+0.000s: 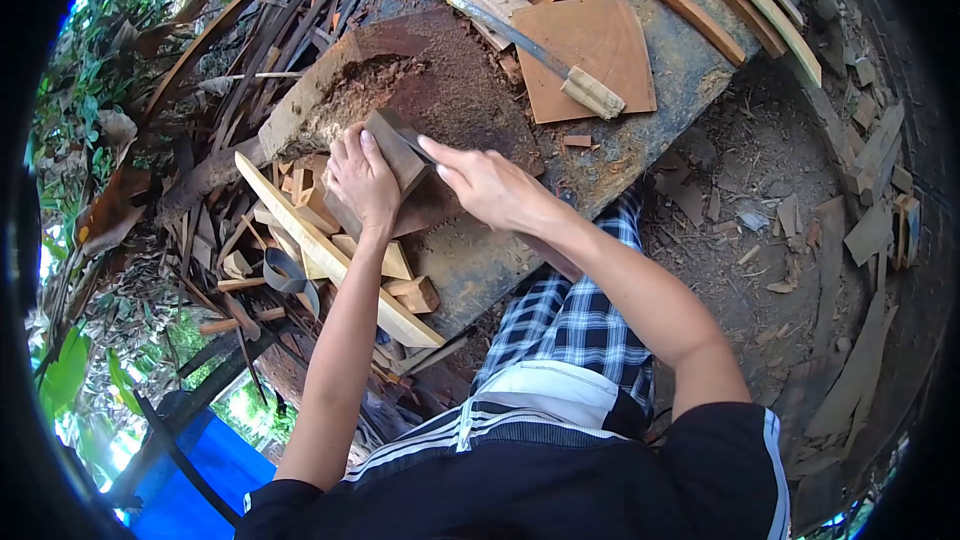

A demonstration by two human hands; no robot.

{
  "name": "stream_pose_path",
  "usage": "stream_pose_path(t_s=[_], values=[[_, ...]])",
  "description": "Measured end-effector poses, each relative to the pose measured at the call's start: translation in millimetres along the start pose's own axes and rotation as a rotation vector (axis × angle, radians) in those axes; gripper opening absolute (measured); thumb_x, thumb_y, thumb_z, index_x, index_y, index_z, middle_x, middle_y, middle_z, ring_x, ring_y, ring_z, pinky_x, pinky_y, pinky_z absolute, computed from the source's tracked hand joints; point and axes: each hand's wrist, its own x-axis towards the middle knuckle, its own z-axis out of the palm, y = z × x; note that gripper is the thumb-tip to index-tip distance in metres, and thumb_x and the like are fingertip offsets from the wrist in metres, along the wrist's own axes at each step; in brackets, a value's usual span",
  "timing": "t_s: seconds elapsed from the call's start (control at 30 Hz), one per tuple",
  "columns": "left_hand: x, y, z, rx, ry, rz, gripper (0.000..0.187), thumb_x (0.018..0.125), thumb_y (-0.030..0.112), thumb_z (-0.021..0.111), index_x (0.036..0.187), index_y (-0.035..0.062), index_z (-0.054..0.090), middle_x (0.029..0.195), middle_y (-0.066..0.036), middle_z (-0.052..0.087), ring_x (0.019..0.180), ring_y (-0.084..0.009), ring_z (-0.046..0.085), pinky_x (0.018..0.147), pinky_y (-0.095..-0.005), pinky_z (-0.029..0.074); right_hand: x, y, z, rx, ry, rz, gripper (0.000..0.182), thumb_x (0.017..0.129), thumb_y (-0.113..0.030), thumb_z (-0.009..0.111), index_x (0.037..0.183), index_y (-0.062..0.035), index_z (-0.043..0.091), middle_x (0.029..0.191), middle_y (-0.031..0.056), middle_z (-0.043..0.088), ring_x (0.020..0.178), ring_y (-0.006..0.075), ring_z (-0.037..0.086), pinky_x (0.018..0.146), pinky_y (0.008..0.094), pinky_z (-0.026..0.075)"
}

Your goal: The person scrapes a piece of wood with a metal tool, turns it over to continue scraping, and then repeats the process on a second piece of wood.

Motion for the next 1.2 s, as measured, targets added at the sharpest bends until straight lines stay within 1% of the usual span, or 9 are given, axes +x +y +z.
stream_pose_path(t_s=[0.37,0.43,0.47,0.73,0.87,0.97,1.0,1.13,1.2], values=[[0.1,-4.3,4.4,-0.001,0.024,0.021,0.03,0.104,0.035,0.039,0.116,0.0163,0.06,0.107,-0.007,0.056,0.107,-0.0282,0.052,0.097,-0.0456,0.032,15.7,-11.4,-4.6,-0.004,-0.04,0.048,0.048,0.102,-0.023,0.042,0.148,-0.0093,0.042,0.13,0.0267,0.057,0.118,0.041,0.059,0.1,0.0464,0.047],[2.0,-5.5,4.9,-0.018,0.028,0.017,0.031,0.104,0.035,0.039,0.115,0.0152,0.06,0.108,-0.008,0.056,0.108,-0.0276,0.052,0.098,-0.0457,0.031,32.5,-23.0,-9.3,0.009,-0.16,0.251,0.048,0.102,-0.023,0.042,0.148,-0.0101,0.042,0.13,0.0263,0.058,0.117,0.0407,0.06,0.099,0.0466,0.048],[4.2,-6.3,5.9,-0.019,0.028,0.026,0.031,0.104,0.035,0.039,0.115,0.0152,0.06,0.108,-0.008,0.056,0.108,-0.0276,0.052,0.098,-0.0457,0.031,29.9,-1.6,2.1,-0.009,-0.002,0.024,0.048,0.102,-0.023,0.042,0.149,-0.0113,0.042,0.122,0.0283,0.062,0.109,0.0411,0.064,0.095,0.0476,0.05],[3.9,-11.7,4.0,-0.059,-0.037,-0.022,0.033,0.105,0.034,0.036,0.116,0.0118,0.058,0.11,-0.008,0.058,0.109,-0.0301,0.053,0.099,-0.0468,0.033,21.8,-17.5,-8.7,0.04,-0.141,0.201,0.048,0.103,-0.024,0.041,0.149,-0.0138,0.042,0.106,0.03,0.066,0.08,0.0411,0.07,0.082,0.0486,0.054],[3.8,-10.2,4.9,-0.042,-0.023,-0.009,0.033,0.105,0.033,0.036,0.115,0.0113,0.058,0.11,-0.009,0.058,0.109,-0.0301,0.053,0.099,-0.0469,0.033,14.6,27.6,16.0,-0.075,0.085,-0.114,0.048,0.102,-0.024,0.042,0.149,-0.0133,0.042,0.121,0.0281,0.062,0.106,0.0415,0.066,0.094,0.0476,0.051],[3.9,-9.6,6.7,-0.085,0.007,0.006,0.031,0.104,0.034,0.039,0.112,0.0119,0.059,0.109,-0.008,0.057,0.109,-0.0284,0.053,0.099,-0.0462,0.03,-10.9,30.3,9.5,-0.06,0.023,-0.104,0.048,0.102,-0.022,0.042,0.149,-0.0151,0.042,0.13,0.0252,0.058,0.117,0.0414,0.06,0.1,0.0463,0.048],[2.8,-10.4,6.6,-0.066,-0.004,0.0,0.031,0.104,0.034,0.038,0.113,0.0122,0.059,0.109,-0.008,0.057,0.109,-0.0282,0.053,0.1,-0.046,0.03,-12.0,-4.3,-9.3,-0.05,-0.091,0.101,0.048,0.102,-0.021,0.042,0.15,-0.0179,0.041,0.132,0.0236,0.058,0.117,0.0415,0.06,0.1,0.0465,0.048],[3.1,-7.9,6.3,-0.033,0.003,-0.004,0.031,0.104,0.033,0.038,0.113,0.0126,0.059,0.108,-0.008,0.057,0.109,-0.0276,0.053,0.1,-0.0452,0.03,10.1,-13.7,-19.8,-0.038,-0.254,0.314,0.049,0.101,-0.021,0.042,0.15,-0.0143,0.041,0.128,0.0251,0.06,0.115,0.0423,0.061,0.099,0.0468,0.048],[0.7,-8.4,7.4,-0.036,0.005,0.004,0.031,0.104,0.033,0.038,0.113,0.0127,0.059,0.108,-0.008,0.057,0.109,-0.0276,0.053,0.1,-0.045,0.03,6.7,14.2,-1.7,-0.112,-0.024,-0.029,0.049,0.102,-0.021,0.042,0.15,-0.0147,0.042,0.124,0.0266,0.062,0.112,0.0436,0.062,0.097,0.0478,0.048]])
